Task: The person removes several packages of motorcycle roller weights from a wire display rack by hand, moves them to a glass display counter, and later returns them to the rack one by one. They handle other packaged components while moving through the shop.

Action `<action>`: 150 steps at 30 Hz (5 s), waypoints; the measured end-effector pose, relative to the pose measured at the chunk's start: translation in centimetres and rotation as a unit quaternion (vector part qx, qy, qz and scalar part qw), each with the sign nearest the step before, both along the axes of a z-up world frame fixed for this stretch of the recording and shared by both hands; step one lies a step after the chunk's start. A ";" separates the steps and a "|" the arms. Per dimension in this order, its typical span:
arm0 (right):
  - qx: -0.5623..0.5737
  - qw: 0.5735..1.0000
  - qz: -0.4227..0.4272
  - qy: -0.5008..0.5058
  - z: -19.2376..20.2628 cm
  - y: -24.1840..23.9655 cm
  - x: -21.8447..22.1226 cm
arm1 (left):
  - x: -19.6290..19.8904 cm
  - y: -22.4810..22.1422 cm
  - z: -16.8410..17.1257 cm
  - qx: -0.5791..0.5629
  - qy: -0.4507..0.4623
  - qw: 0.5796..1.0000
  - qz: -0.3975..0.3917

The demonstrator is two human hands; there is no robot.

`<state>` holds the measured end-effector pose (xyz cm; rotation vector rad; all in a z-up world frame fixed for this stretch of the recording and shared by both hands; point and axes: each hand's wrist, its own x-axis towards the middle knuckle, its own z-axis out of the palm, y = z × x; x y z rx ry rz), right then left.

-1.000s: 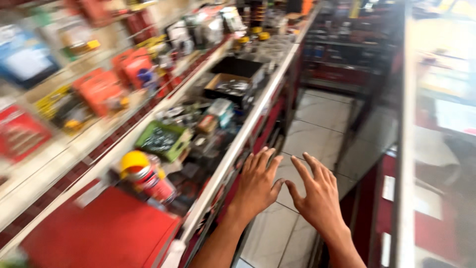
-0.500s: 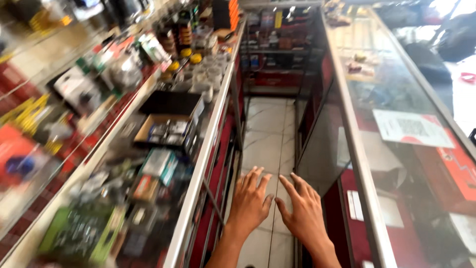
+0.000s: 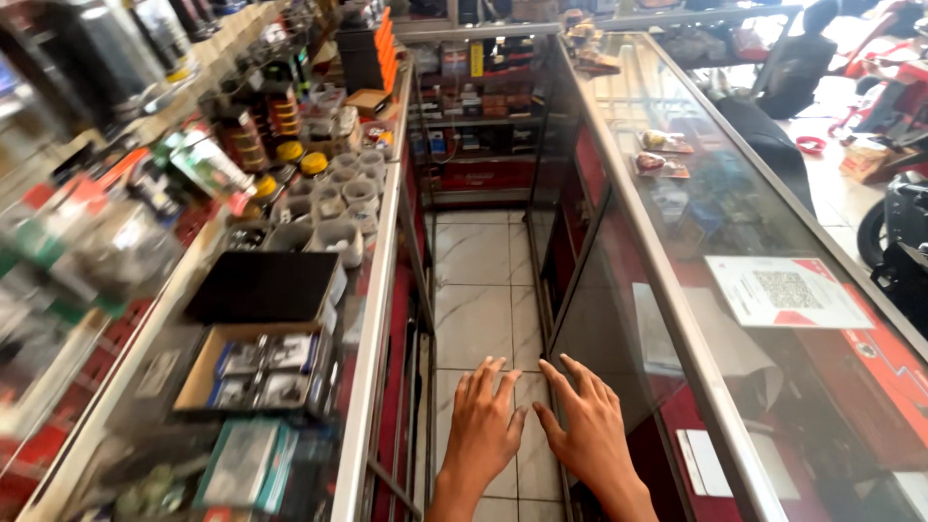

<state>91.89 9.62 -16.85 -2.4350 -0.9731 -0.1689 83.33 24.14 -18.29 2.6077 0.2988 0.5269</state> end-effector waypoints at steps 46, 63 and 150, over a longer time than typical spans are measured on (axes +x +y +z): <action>0.087 0.983 -0.158 -0.028 0.8 19.3 41.4 | 47.5 20.2 1.5 -0.004 -0.030 0.984 -0.178; 0.094 0.951 -0.291 -0.043 -0.1 25.9 52.1 | 61.4 28.3 0.0 -0.051 -0.038 0.950 -0.307; 0.144 0.550 -0.762 -0.310 2.7 34.2 58.9 | 79.7 24.1 -1.1 -0.636 0.538 0.255 -0.491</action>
